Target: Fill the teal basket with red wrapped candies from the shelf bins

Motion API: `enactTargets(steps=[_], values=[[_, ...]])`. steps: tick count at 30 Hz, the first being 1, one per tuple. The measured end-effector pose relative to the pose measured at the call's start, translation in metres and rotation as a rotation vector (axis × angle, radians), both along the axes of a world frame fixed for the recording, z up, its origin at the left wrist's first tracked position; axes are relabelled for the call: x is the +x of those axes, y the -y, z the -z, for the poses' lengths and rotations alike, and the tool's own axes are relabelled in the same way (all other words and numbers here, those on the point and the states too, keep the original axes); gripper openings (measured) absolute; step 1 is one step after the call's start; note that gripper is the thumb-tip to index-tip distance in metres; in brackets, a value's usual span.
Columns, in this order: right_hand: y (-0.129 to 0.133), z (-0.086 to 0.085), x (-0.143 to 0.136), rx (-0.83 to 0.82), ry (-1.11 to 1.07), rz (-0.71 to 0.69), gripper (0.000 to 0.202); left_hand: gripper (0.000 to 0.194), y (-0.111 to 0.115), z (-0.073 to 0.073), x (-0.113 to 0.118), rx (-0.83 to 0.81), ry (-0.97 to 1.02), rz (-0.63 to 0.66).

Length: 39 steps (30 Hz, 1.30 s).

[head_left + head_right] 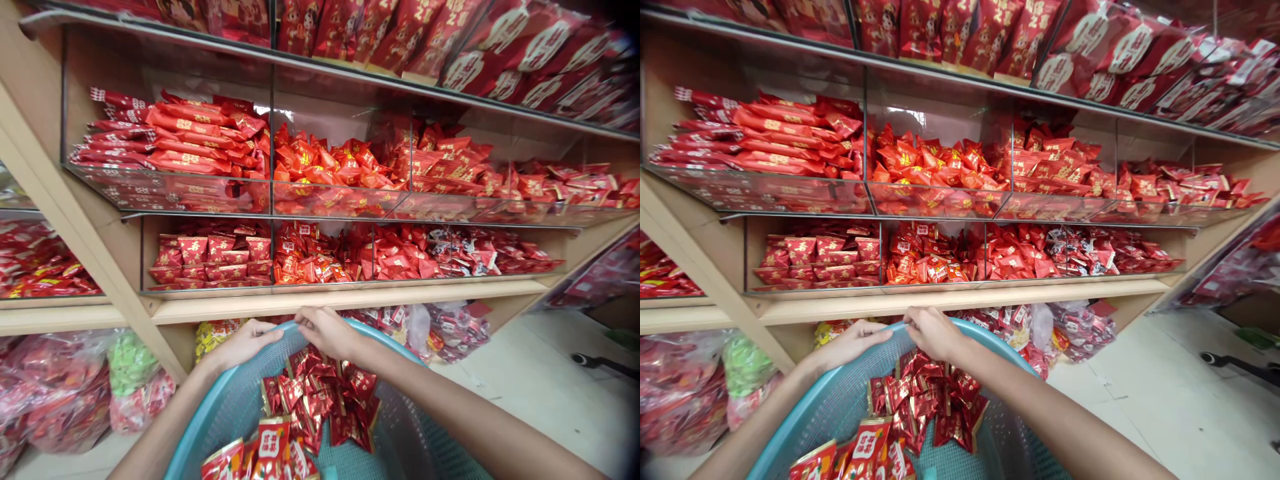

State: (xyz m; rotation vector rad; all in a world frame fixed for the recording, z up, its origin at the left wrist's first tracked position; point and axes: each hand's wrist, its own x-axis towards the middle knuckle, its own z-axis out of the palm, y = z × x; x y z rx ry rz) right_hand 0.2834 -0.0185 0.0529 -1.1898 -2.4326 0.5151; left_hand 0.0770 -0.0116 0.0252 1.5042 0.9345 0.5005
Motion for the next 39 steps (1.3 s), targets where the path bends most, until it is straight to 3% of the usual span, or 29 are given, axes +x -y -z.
enactTargets(steps=[4, 12, 16, 18, 21, 24, 28, 39], values=[[0.004, 0.0, 0.022, -0.012, 0.116, -0.166, 0.032, 0.042, -0.001, 0.0, 0.001, -0.002, -0.001, 0.0], [0.017, 0.012, 0.017, 0.03, 0.185, -0.182, 0.027, 0.041, -0.001, 0.002, 0.002, 0.004, -0.018, -0.03], [0.013, -0.011, 0.017, 0.163, 0.094, -0.156, 0.026, 0.04, 0.0, -0.001, 0.001, 0.004, 0.0, -0.017], [0.0, -0.033, 0.021, 0.272, -0.051, -0.086, 0.021, 0.039, 0.0, -0.001, 0.001, 0.002, 0.002, -0.008], [-0.034, -0.062, 0.034, 0.44, -0.209, 0.144, 0.023, 0.039, 0.0, -0.002, 0.002, -0.021, 0.013, 0.0], [-0.072, -0.074, 0.05, 0.43, 0.0, 0.389, 0.017, 0.039, -0.001, 0.0, 0.003, -0.011, 0.007, 0.0], [-0.103, -0.069, 0.056, 0.313, 0.329, 0.501, 0.024, 0.041, -0.002, 0.002, 0.002, -0.016, -0.004, -0.009], [-0.134, -0.046, 0.051, 0.225, 0.448, 0.557, 0.028, 0.045, -0.001, -0.001, 0.0, -0.026, -0.046, -0.036]])
